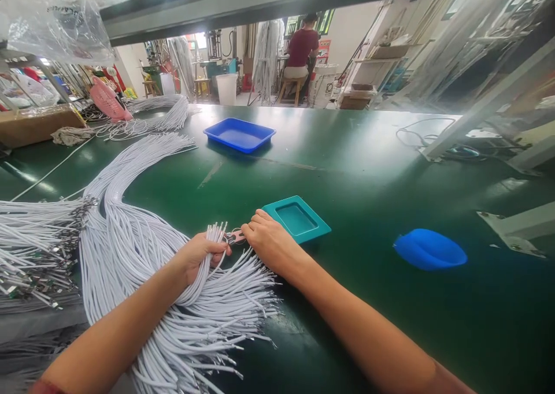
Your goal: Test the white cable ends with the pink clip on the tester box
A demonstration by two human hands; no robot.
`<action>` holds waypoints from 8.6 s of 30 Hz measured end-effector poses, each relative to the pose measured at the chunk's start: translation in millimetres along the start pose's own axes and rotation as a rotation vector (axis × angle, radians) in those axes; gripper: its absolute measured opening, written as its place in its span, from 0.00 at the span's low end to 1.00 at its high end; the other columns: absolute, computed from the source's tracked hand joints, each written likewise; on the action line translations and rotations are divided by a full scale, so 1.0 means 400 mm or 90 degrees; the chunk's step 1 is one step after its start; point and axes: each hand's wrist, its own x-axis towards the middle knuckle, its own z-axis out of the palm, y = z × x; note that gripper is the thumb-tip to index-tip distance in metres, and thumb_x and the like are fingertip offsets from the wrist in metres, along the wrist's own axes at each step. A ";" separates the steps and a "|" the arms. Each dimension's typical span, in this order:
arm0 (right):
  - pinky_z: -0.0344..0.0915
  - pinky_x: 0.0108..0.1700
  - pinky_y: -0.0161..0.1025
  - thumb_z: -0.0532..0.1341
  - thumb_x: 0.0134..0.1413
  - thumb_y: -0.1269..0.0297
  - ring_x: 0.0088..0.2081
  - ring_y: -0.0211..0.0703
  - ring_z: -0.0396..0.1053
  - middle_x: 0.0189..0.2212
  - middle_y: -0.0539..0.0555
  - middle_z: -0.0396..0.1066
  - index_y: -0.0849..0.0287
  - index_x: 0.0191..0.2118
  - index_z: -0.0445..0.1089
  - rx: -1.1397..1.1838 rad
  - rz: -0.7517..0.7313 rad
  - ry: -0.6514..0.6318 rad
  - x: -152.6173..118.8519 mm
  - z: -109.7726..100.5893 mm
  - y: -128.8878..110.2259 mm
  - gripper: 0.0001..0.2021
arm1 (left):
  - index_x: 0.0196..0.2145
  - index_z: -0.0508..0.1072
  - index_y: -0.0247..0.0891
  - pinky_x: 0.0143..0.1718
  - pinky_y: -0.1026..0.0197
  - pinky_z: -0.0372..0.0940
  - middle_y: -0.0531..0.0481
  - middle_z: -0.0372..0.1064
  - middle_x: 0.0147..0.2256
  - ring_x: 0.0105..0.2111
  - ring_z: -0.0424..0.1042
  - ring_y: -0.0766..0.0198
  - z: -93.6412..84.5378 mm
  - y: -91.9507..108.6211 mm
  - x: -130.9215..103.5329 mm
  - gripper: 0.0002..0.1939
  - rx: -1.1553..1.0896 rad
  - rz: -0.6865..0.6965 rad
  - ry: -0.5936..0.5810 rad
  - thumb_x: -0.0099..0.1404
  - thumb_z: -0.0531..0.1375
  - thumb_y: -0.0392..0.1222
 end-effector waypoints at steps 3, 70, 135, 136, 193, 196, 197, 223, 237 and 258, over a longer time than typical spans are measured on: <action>0.54 0.45 0.41 0.53 0.53 0.76 0.31 0.44 0.62 0.23 0.55 0.68 0.63 0.26 0.67 0.007 -0.005 -0.014 -0.001 -0.004 0.003 0.09 | 0.20 0.69 0.28 0.14 0.71 0.44 0.53 0.60 0.14 0.13 0.51 0.77 0.002 0.002 0.002 0.05 0.007 -0.013 0.005 0.46 0.63 0.31; 0.58 0.31 0.32 0.68 0.36 0.67 0.27 0.31 0.59 0.24 0.45 0.62 0.60 0.32 0.69 1.077 0.219 0.105 0.008 -0.067 -0.023 0.12 | 0.24 0.70 0.30 0.16 0.69 0.36 0.54 0.56 0.19 0.16 0.42 0.78 0.004 0.025 -0.078 0.08 -0.016 0.084 -0.111 0.51 0.63 0.39; 0.51 0.50 0.45 0.53 0.54 0.76 0.39 0.45 0.66 0.33 0.57 0.71 0.64 0.37 0.68 0.112 0.061 -0.073 -0.001 -0.026 0.005 0.07 | 0.36 0.65 0.31 0.16 0.72 0.45 0.50 0.66 0.23 0.15 0.52 0.78 -0.005 0.003 -0.021 0.15 -0.083 0.064 -0.010 0.49 0.62 0.30; 0.53 0.48 0.42 0.54 0.55 0.75 0.38 0.44 0.65 0.32 0.57 0.71 0.64 0.35 0.68 0.108 0.056 -0.075 0.001 -0.024 0.004 0.06 | 0.35 0.65 0.31 0.16 0.72 0.44 0.50 0.66 0.22 0.15 0.52 0.78 -0.006 0.003 -0.019 0.14 -0.085 0.055 -0.011 0.49 0.62 0.30; 0.58 0.28 0.32 0.61 0.44 0.67 0.26 0.35 0.63 0.24 0.50 0.69 0.61 0.24 0.72 0.818 0.383 0.145 0.007 -0.044 -0.079 0.05 | 0.26 0.75 0.33 0.29 0.65 0.58 0.50 0.67 0.23 0.26 0.64 0.66 -0.030 0.024 -0.094 0.11 0.181 0.178 0.077 0.50 0.64 0.45; 0.59 0.30 0.34 0.62 0.42 0.64 0.27 0.36 0.63 0.24 0.51 0.69 0.62 0.25 0.72 0.911 0.422 0.182 0.008 -0.032 -0.077 0.06 | 0.28 0.75 0.33 0.27 0.66 0.57 0.50 0.66 0.23 0.25 0.62 0.68 -0.034 0.022 -0.092 0.11 0.118 0.220 0.135 0.52 0.63 0.45; 0.59 0.31 0.34 0.63 0.42 0.64 0.27 0.36 0.64 0.24 0.51 0.69 0.62 0.25 0.72 0.944 0.434 0.189 0.008 -0.030 -0.077 0.06 | 0.29 0.75 0.33 0.27 0.67 0.57 0.50 0.67 0.24 0.24 0.62 0.69 -0.033 0.020 -0.092 0.11 0.112 0.219 0.123 0.51 0.63 0.44; 0.61 0.34 0.35 0.63 0.44 0.64 0.30 0.35 0.64 0.27 0.50 0.69 0.60 0.30 0.73 0.935 0.195 0.124 0.004 -0.080 -0.040 0.06 | 0.22 0.72 0.31 0.20 0.68 0.50 0.51 0.63 0.19 0.18 0.55 0.73 -0.010 0.015 -0.084 0.06 -0.020 0.080 -0.092 0.48 0.65 0.36; 0.64 0.34 0.39 0.62 0.45 0.61 0.27 0.40 0.68 0.22 0.52 0.72 0.61 0.26 0.73 1.067 0.352 0.206 0.018 -0.044 -0.090 0.08 | 0.24 0.71 0.32 0.21 0.70 0.51 0.51 0.64 0.24 0.20 0.55 0.74 -0.010 0.012 -0.075 0.07 -0.053 0.108 -0.075 0.49 0.65 0.38; 0.60 0.33 0.34 0.57 0.51 0.72 0.29 0.38 0.63 0.24 0.53 0.71 0.62 0.25 0.70 0.451 0.192 0.270 0.008 -0.031 -0.066 0.08 | 0.31 0.72 0.32 0.19 0.71 0.49 0.52 0.65 0.22 0.18 0.54 0.76 -0.005 0.005 -0.059 0.09 0.007 0.149 -0.016 0.51 0.64 0.37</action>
